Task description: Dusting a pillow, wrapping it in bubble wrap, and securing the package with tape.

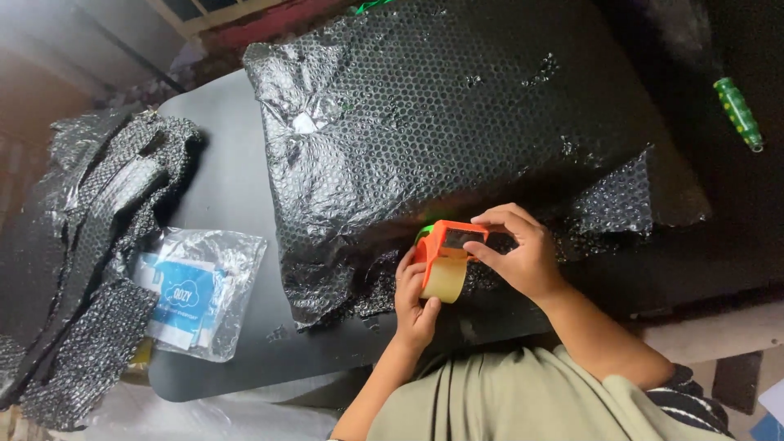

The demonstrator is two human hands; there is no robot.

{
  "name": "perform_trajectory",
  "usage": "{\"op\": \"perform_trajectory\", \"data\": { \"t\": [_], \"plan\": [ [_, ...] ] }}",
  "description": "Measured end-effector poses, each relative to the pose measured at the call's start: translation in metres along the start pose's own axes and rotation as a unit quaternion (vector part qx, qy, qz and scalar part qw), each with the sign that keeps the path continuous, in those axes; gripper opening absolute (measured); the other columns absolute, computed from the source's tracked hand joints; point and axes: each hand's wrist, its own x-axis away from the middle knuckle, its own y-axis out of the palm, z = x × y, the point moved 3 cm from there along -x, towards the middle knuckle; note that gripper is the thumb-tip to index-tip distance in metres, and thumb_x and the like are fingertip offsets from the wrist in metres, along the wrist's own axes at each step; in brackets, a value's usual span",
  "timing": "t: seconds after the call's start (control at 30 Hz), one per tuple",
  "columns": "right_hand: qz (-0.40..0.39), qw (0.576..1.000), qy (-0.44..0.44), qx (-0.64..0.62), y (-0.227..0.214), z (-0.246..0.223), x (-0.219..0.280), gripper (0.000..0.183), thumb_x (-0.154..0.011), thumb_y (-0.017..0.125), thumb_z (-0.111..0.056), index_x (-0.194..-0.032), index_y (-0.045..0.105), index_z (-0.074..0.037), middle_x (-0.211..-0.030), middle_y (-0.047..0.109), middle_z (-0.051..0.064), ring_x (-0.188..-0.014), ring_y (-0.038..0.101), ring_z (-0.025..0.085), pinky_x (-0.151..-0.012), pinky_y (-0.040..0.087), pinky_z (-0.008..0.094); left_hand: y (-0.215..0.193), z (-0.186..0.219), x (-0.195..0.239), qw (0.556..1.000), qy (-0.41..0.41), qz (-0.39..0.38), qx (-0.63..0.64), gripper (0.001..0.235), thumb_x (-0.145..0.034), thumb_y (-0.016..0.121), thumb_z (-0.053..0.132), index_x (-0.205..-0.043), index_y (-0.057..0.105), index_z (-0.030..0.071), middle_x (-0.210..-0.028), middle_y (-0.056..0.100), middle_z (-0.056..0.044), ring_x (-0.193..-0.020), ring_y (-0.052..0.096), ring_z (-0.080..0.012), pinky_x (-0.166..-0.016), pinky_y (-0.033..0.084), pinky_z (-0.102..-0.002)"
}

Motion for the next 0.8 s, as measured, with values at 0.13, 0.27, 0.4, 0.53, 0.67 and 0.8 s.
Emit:
{"op": "perform_trajectory", "data": {
  "t": [0.13,0.27,0.4,0.53,0.67,0.8],
  "plan": [
    [0.019,1.000,0.011,0.022,0.000,0.003,-0.005,0.037,-0.078,0.090,-0.012,-0.110,0.075,-0.001,-0.096,0.070,0.010,-0.093,0.072,0.021,-0.083,0.061,0.030,0.002,0.005,-0.005,0.999,0.006,-0.035,-0.004,0.044,-0.094,0.064,0.043,-0.103,0.072,0.000,-0.120,0.061,-0.016,-0.147,0.031,-0.0505,-0.119,0.021,-0.060],
    [0.012,0.999,0.036,0.036,-0.008,0.007,-0.010,0.046,-0.073,0.092,-0.009,-0.115,0.074,-0.005,-0.095,0.071,0.009,-0.093,0.070,0.019,-0.082,0.060,0.030,0.005,0.011,-0.008,0.997,0.022,-0.067,-0.024,0.036,-0.092,0.068,0.038,-0.097,0.071,0.003,-0.125,0.059,-0.015,-0.150,0.022,-0.0531,-0.120,0.017,-0.062],
    [-0.007,0.998,0.005,0.055,-0.011,0.007,-0.011,0.039,-0.077,0.090,-0.014,-0.112,0.076,-0.008,-0.100,0.071,0.008,-0.094,0.070,0.020,-0.081,0.058,0.030,0.007,0.005,-0.003,0.996,0.038,-0.072,-0.031,0.035,-0.093,0.070,0.039,-0.096,0.072,0.004,-0.127,0.059,-0.015,-0.152,0.017,-0.0543,-0.121,0.016,-0.059],
    [-0.016,0.998,-0.008,0.067,-0.007,0.009,-0.010,0.039,-0.076,0.091,-0.018,-0.111,0.077,-0.009,-0.101,0.071,0.010,-0.092,0.070,0.022,-0.081,0.058,0.034,0.008,0.017,-0.008,0.995,0.046,-0.078,-0.042,0.034,-0.091,0.073,0.038,-0.092,0.069,0.004,-0.129,0.058,-0.016,-0.153,0.014,-0.0558,-0.122,0.015,-0.058],
    [-0.010,0.998,-0.010,0.060,-0.002,0.015,-0.011,0.040,-0.076,0.092,-0.020,-0.111,0.077,-0.008,-0.103,0.072,0.009,-0.092,0.071,0.022,-0.082,0.058,0.034,0.007,0.024,-0.014,0.995,0.040,-0.078,-0.046,0.035,-0.091,0.073,0.039,-0.089,0.067,0.005,-0.131,0.057,-0.017,-0.155,0.010,-0.0554,-0.123,0.015,-0.054],
    [0.004,0.992,-0.058,0.115,-0.002,0.001,-0.010,0.032,-0.076,0.091,-0.013,-0.106,0.079,-0.014,-0.105,0.071,0.005,-0.092,0.072,0.024,-0.082,0.059,0.037,0.007,0.029,-0.018,0.995,0.039,-0.073,-0.051,0.033,-0.091,0.074,0.039,-0.091,0.069,0.006,-0.130,0.059,-0.017,-0.154,0.013,-0.0561,-0.123,0.014,-0.057]
  ]
}}
